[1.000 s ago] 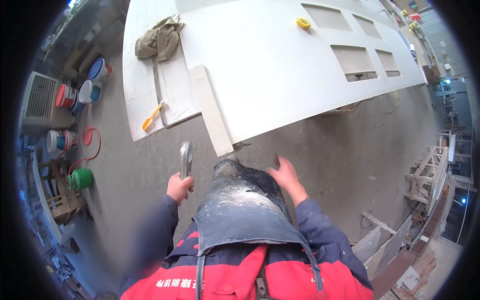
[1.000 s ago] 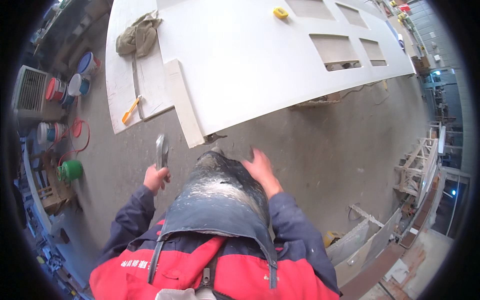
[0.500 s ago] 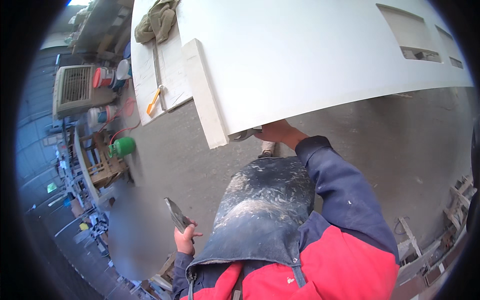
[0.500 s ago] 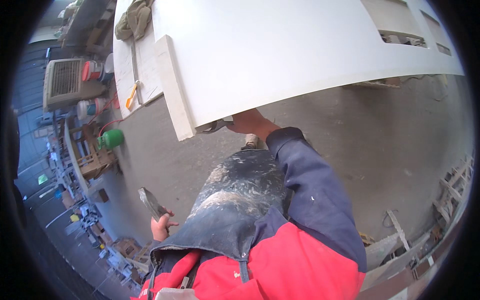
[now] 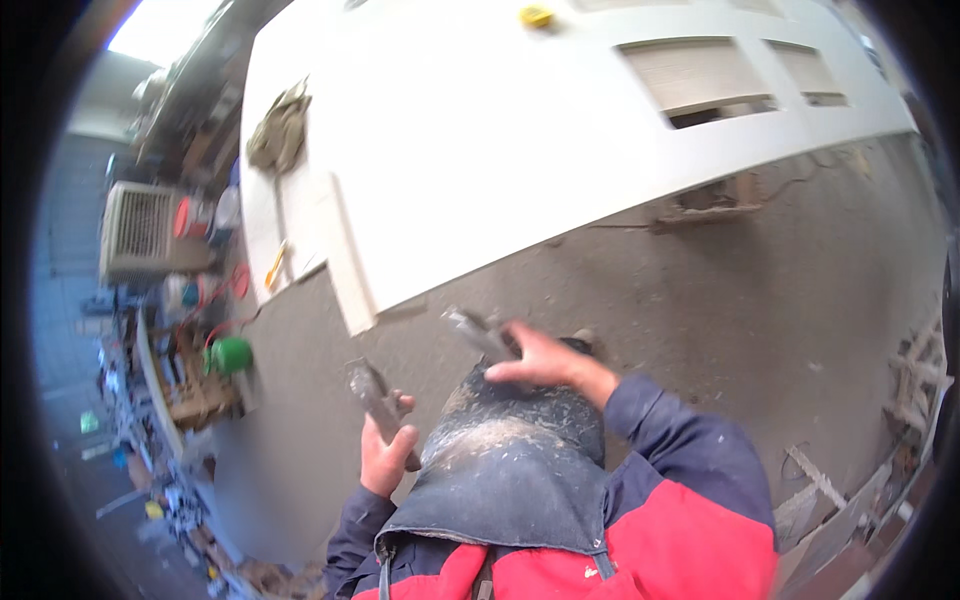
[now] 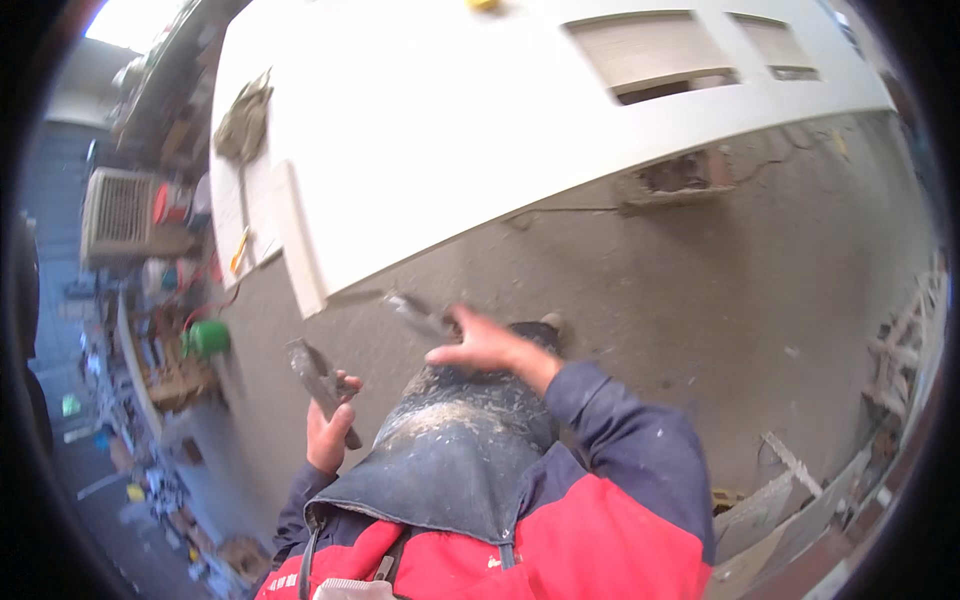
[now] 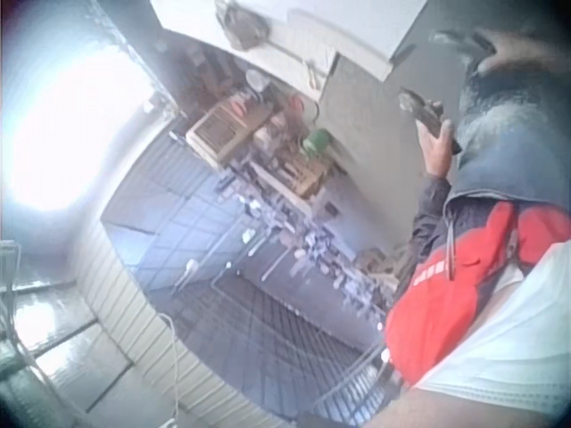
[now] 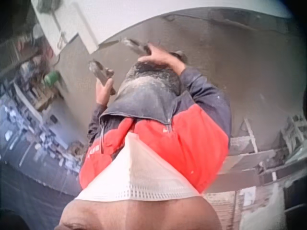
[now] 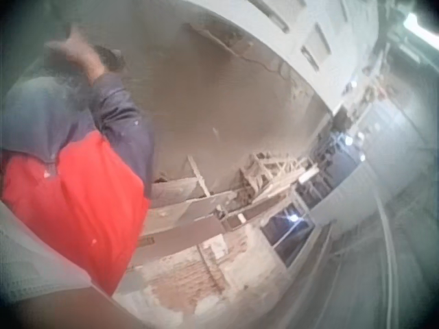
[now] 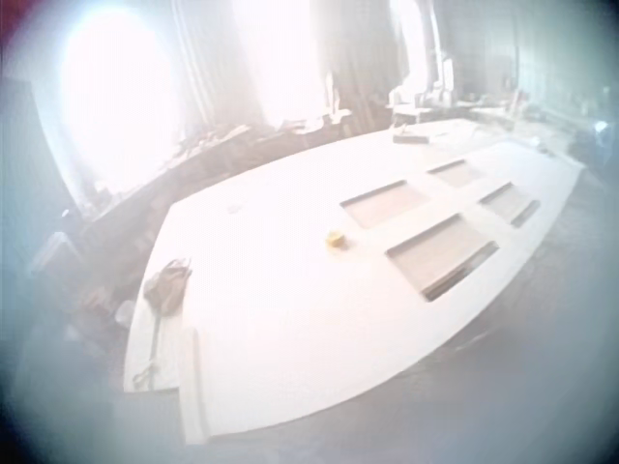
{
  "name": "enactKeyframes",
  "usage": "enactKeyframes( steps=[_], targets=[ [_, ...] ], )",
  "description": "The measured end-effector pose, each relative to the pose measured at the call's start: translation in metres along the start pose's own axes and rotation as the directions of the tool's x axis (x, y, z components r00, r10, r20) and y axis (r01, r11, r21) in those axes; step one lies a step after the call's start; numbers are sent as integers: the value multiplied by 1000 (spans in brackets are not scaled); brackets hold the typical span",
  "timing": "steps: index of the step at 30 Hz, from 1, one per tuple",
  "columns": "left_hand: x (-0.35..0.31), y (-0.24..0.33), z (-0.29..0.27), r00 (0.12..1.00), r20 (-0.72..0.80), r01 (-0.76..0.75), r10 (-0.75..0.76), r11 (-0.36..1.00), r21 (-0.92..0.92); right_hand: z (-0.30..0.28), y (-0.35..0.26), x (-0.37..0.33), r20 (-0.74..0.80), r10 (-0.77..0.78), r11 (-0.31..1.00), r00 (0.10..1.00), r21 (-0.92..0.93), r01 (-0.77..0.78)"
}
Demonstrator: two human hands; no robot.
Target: The person walks through a workshop and uses an angle grinder to smooth the edges of a large white panel. They swap grinding discs multiple times and continue grinding different sections of the panel.
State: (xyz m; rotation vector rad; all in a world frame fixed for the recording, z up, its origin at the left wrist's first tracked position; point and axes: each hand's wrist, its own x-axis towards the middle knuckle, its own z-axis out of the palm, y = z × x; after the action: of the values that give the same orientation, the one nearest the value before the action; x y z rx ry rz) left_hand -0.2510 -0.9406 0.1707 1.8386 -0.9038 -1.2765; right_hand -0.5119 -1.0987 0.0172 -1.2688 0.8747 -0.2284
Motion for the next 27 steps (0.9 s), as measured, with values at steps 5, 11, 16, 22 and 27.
enactKeyframes(
  steps=[5,11,16,22,27],
  targets=[
    [66,46,114,913,350,-206,208,978,-44,25,-54,-74,-187,-247,776,951,550,310],
    [109,76,132,750,334,-635,570,482,603,-24,30,-165,-289,62,215,955,939,270],
    [172,10,30,775,-291,-41,561,504,863,-19,207,-234,-297,755,129,585,941,312],
    [202,-16,-17,848,-479,25,227,886,464,-51,255,-245,-168,879,14,446,944,329],
    [210,-25,-56,941,-338,22,14,994,102,-231,109,-203,-661,679,521,320,740,425]
  ],
)
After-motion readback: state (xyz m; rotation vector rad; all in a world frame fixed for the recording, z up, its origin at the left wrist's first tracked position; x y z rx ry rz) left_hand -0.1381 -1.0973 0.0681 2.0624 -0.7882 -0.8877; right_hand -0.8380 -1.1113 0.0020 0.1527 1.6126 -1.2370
